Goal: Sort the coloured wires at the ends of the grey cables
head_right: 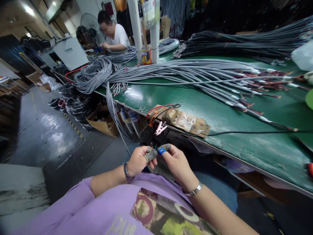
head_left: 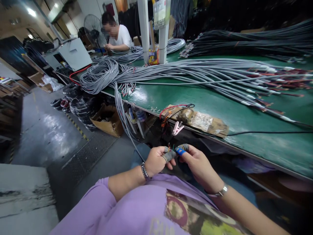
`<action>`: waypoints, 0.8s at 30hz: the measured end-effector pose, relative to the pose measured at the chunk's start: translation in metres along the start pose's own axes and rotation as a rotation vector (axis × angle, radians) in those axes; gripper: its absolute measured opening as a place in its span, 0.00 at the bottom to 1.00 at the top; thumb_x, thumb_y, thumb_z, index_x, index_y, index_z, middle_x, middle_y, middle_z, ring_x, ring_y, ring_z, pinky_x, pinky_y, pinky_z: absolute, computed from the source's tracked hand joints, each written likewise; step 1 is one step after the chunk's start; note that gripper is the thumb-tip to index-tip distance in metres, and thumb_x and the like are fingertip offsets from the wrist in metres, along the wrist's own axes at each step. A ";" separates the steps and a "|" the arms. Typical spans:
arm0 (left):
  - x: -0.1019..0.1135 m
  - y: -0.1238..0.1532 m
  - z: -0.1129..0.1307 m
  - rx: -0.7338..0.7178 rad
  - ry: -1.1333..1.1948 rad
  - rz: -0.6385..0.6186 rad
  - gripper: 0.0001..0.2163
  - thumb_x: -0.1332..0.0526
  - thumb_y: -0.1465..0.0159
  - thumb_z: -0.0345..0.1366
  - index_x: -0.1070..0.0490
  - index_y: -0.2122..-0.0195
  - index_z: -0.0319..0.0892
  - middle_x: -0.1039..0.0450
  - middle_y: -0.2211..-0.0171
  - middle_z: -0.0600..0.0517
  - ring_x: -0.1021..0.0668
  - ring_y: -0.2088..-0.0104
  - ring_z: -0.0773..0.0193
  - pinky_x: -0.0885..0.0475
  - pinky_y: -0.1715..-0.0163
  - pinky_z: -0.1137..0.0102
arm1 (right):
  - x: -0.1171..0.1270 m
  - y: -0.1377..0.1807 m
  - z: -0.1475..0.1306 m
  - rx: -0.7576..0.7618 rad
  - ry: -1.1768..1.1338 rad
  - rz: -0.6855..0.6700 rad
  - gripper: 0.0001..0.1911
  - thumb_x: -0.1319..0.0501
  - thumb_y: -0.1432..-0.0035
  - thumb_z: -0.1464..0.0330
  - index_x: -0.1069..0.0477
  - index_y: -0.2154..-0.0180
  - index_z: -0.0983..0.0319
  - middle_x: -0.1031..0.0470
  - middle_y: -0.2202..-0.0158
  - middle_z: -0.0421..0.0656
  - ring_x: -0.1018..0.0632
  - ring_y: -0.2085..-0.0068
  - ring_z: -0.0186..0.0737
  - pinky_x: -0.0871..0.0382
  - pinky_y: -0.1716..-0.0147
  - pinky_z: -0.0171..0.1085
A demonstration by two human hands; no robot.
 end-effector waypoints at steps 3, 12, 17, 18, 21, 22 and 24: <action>0.001 -0.002 -0.005 0.044 0.035 0.006 0.21 0.36 0.47 0.54 0.34 0.78 0.39 0.31 0.82 0.54 0.31 0.85 0.73 0.41 0.85 0.77 | -0.004 0.001 0.016 -0.121 -0.188 0.028 0.11 0.34 0.54 0.61 0.31 0.75 0.61 0.33 0.79 0.37 0.34 0.76 0.33 0.37 0.75 0.34; -0.002 -0.003 -0.015 0.091 -0.012 -0.116 0.19 0.35 0.47 0.51 0.34 0.79 0.39 0.31 0.82 0.54 0.32 0.86 0.73 0.41 0.85 0.76 | -0.005 -0.007 0.014 -0.196 -0.322 -0.139 0.18 0.33 0.52 0.54 0.26 0.68 0.62 0.27 0.74 0.40 0.29 0.72 0.34 0.33 0.71 0.34; -0.001 -0.002 -0.015 0.105 -0.062 -0.154 0.17 0.35 0.47 0.48 0.34 0.78 0.39 0.30 0.82 0.54 0.31 0.85 0.73 0.40 0.84 0.77 | -0.014 -0.009 0.004 -0.095 -0.122 -0.258 0.17 0.29 0.56 0.55 0.24 0.71 0.62 0.24 0.73 0.41 0.28 0.71 0.36 0.33 0.69 0.35; 0.000 -0.002 -0.015 0.108 -0.057 -0.152 0.17 0.34 0.48 0.49 0.34 0.78 0.39 0.30 0.82 0.54 0.31 0.86 0.73 0.40 0.84 0.77 | -0.014 -0.009 0.004 -0.082 -0.105 -0.248 0.17 0.29 0.57 0.55 0.25 0.72 0.62 0.25 0.74 0.41 0.28 0.72 0.36 0.33 0.70 0.35; 0.005 -0.003 -0.014 0.100 -0.044 -0.106 0.19 0.35 0.48 0.51 0.34 0.78 0.39 0.30 0.82 0.54 0.31 0.86 0.73 0.40 0.85 0.77 | -0.014 -0.011 0.011 -0.084 -0.124 -0.167 0.17 0.29 0.57 0.55 0.25 0.73 0.61 0.24 0.74 0.41 0.28 0.71 0.36 0.33 0.69 0.35; 0.007 -0.003 -0.013 0.091 -0.038 -0.087 0.20 0.35 0.49 0.52 0.35 0.79 0.39 0.31 0.82 0.54 0.31 0.86 0.73 0.40 0.85 0.77 | -0.013 -0.012 0.014 -0.103 -0.159 -0.135 0.17 0.29 0.58 0.55 0.25 0.73 0.61 0.24 0.73 0.41 0.28 0.71 0.36 0.32 0.69 0.35; 0.009 -0.003 -0.011 0.079 -0.024 -0.064 0.21 0.35 0.49 0.54 0.35 0.79 0.39 0.31 0.83 0.54 0.32 0.86 0.73 0.39 0.85 0.77 | -0.011 -0.013 0.021 -0.160 -0.257 -0.071 0.17 0.28 0.59 0.56 0.26 0.74 0.61 0.26 0.74 0.40 0.29 0.72 0.35 0.33 0.71 0.34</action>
Point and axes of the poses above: each hand's wrist, its own y-axis away from the middle knuckle, its own x-axis out of the back of the hand, z = x × y, the point moved 8 cm from there along -y, towards the middle knuckle
